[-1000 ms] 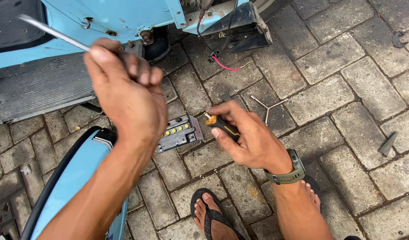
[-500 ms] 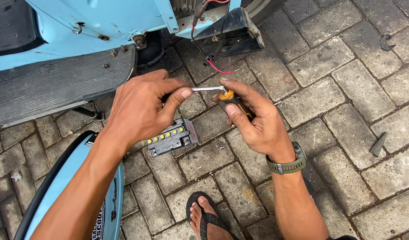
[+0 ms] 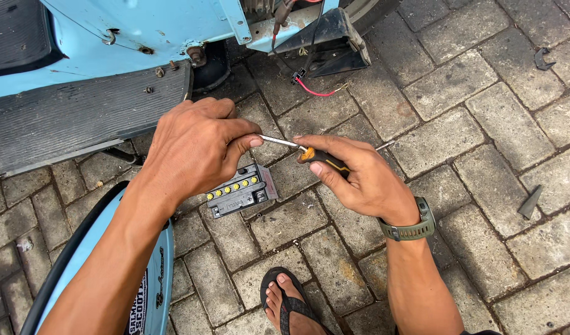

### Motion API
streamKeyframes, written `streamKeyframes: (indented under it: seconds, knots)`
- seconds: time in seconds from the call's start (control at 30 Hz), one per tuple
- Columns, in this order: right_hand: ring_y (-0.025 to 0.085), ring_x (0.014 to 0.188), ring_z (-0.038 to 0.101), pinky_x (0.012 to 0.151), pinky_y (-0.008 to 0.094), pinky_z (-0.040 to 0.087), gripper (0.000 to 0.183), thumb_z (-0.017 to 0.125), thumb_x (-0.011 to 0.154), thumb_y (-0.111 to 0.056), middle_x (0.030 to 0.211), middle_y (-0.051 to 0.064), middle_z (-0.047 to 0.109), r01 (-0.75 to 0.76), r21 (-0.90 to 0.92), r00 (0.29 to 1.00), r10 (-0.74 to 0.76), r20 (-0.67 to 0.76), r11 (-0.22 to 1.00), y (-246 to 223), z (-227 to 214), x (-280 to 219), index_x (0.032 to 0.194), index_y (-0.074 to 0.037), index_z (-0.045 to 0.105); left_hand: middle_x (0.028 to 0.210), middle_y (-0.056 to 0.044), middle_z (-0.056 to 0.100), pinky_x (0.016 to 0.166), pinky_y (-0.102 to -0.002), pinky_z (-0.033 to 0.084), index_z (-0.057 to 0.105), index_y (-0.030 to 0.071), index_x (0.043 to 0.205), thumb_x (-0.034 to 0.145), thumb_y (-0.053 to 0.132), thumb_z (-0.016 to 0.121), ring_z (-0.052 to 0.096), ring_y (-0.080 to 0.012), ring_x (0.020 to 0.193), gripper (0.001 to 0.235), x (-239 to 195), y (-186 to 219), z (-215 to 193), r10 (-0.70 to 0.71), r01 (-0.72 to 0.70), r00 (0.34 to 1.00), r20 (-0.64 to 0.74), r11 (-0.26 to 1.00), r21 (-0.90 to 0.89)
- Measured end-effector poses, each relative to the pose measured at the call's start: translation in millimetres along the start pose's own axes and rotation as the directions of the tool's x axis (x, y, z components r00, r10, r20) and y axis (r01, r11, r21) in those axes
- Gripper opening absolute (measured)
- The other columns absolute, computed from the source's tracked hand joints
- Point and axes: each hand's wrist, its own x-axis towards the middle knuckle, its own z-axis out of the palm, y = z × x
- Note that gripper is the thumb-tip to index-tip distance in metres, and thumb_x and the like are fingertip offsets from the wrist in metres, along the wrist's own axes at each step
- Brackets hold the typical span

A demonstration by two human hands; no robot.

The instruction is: The person removes a screw from a light blue scooter's electrical housing using a screwdriver, disconnects a wire connector, and then reinstalls the component and secures it with the screw. The person also uses a socket wrench to tighten a bolt on the scooter's frame.

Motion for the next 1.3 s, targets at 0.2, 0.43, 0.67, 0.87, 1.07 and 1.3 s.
streamKeyframes:
  seconds: [0.2, 0.43, 0.67, 0.87, 1.07, 1.3]
  knots:
    - [0.03, 0.095, 0.062, 0.082, 0.036, 0.047, 0.037, 0.043, 0.096, -0.025, 0.107, 0.014, 0.064, 0.051, -0.185, 0.998, -0.046, 0.03, 0.981, 0.4, 6.6, 2.0, 0.127, -0.006, 0.051, 0.071, 0.0, 0.052, 0.056, -0.039, 0.036, 0.073, 0.022, 0.09, 0.09, 0.036, 0.062, 0.055, -0.0257, 0.071, 0.018, 4.3, -18.1, 11.9, 0.155, -0.149, 0.986, -0.064, 0.985, 0.084]
    - [0.013, 0.097, 0.066, 0.087, 0.026, 0.05, 0.046, 0.048, 0.091, -0.032, 0.098, 0.005, 0.072, -0.222, 0.243, 0.966, 0.18, 0.184, 0.944, -8.7, 3.9, 7.1, 0.13, -0.009, 0.047, 0.067, 0.003, 0.049, 0.058, -0.036, 0.029, 0.056, 0.019, 0.066, 0.093, 0.036, 0.064, 0.046, -0.0216, 0.064, 0.033, 17.0, -14.1, 8.3, 0.352, -0.334, 0.932, -0.091, 0.928, 0.165]
    - [0.011, 0.067, 0.059, 0.06, 0.022, 0.05, 0.032, 0.049, 0.091, -0.021, 0.091, 0.009, 0.068, -0.237, 0.329, 0.963, 0.264, -0.042, 0.914, -19.8, 8.1, 24.9, 0.119, -0.004, 0.047, 0.09, -0.005, 0.049, 0.078, -0.042, 0.03, 0.062, 0.016, 0.087, 0.089, 0.009, 0.064, 0.049, -0.0265, 0.084, 0.008, 37.8, 0.6, -10.6, 0.382, -0.357, 0.864, -0.329, 0.924, 0.137]
    - [0.013, 0.047, 0.057, 0.043, 0.022, 0.049, 0.03, 0.042, 0.092, -0.01, 0.084, 0.009, 0.063, -0.242, 0.369, 0.891, 0.357, -0.282, 0.897, -25.1, 15.8, 62.6, 0.121, -0.004, 0.042, 0.09, -0.009, 0.051, 0.071, -0.037, 0.042, 0.057, 0.004, 0.1, 0.097, 0.026, 0.049, 0.051, -0.0233, 0.081, 0.024, 57.6, 12.6, -4.4, -0.316, 0.032, 0.758, -0.57, 0.891, -0.452]
    - [0.012, 0.046, 0.06, 0.039, 0.022, 0.049, 0.031, 0.041, 0.093, -0.013, 0.082, 0.007, 0.059, -0.228, 0.384, 0.886, 0.355, -0.3, 0.895, -23.3, 19.3, 80.3, 0.123, -0.006, 0.041, 0.062, 0.006, 0.054, 0.055, -0.026, 0.039, 0.054, 0.014, 0.07, 0.092, 0.038, 0.046, 0.048, -0.0059, 0.059, 0.033, 85.0, 10.9, 7.5, -0.652, 0.377, 0.758, -0.006, 0.445, -0.812]
    - [0.009, 0.047, 0.058, 0.045, 0.024, 0.047, 0.034, 0.041, 0.09, -0.018, 0.08, 0.004, 0.058, -0.287, 0.331, 0.861, 0.393, -0.324, 0.899, -30.9, 18.1, 83.0, 0.123, -0.008, 0.043, 0.054, 0.009, 0.035, 0.049, -0.026, 0.028, 0.046, 0.017, 0.061, 0.094, 0.036, 0.053, 0.03, -0.0046, 0.055, 0.039, 95.0, 10.7, 7.8, -0.667, 0.41, 0.745, 0.024, 0.429, -0.805]
